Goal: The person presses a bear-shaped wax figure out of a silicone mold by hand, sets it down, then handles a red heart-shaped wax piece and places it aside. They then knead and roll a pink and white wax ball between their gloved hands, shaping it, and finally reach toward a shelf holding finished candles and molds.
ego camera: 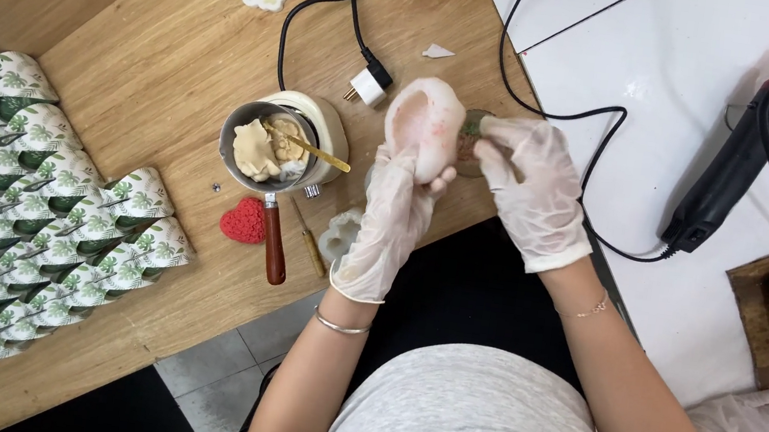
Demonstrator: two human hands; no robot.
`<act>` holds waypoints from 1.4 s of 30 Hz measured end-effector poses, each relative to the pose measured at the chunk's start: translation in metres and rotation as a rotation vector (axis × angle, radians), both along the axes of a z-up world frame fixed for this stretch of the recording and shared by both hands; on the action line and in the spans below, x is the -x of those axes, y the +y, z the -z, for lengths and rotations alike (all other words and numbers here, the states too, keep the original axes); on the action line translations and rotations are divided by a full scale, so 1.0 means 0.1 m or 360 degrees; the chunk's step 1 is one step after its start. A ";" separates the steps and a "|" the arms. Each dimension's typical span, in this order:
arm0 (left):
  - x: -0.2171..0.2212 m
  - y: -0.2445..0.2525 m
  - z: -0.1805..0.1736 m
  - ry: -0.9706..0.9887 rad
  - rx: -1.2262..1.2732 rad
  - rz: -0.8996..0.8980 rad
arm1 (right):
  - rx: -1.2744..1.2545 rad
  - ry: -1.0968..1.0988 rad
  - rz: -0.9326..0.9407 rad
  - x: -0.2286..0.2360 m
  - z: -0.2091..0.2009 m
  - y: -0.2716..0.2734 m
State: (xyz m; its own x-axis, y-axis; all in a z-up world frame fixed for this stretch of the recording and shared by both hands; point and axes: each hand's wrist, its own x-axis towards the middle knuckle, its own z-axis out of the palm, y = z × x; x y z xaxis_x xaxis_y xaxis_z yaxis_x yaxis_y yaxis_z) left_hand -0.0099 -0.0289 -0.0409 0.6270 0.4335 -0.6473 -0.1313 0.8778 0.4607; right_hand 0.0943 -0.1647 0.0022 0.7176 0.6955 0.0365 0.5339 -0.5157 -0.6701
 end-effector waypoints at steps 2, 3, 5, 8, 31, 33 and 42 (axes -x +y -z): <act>-0.02 0.03 -0.16 0.0203 -0.0053 0.0101 | -0.0225 0.0256 0.0050 -0.07 -0.34 0.00; -0.03 0.04 -0.24 0.0403 -0.0102 0.0210 | -0.0445 0.0512 0.0108 -0.11 -0.51 0.00; 0.01 0.07 -0.41 0.0410 -0.0189 0.0385 | -0.0449 0.0220 -0.0144 -0.21 -0.62 0.05; 0.00 0.14 -0.77 0.0549 -0.0463 0.0815 | -0.0481 0.0190 -0.0515 -0.31 -0.54 0.03; -0.03 0.22 -1.14 0.0399 -0.1469 0.1368 | -0.0315 0.0881 -0.0196 -0.18 -0.40 -0.13; -0.01 0.17 -1.05 0.0307 -0.1598 0.1209 | -0.0331 0.0891 -0.0186 -0.19 -0.37 -0.16; -0.08 0.22 -0.93 0.0223 -0.1711 0.1051 | -0.0181 0.1297 0.0001 -0.26 -0.55 -0.01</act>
State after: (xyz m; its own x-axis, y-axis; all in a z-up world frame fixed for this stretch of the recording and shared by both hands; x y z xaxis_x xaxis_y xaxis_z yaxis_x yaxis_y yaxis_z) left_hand -0.0023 -0.0066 0.0524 0.8784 0.4117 -0.2427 0.2945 -0.0662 0.9534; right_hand 0.1204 -0.1657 0.0568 0.5498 0.7184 -0.4261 -0.1431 -0.4215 -0.8955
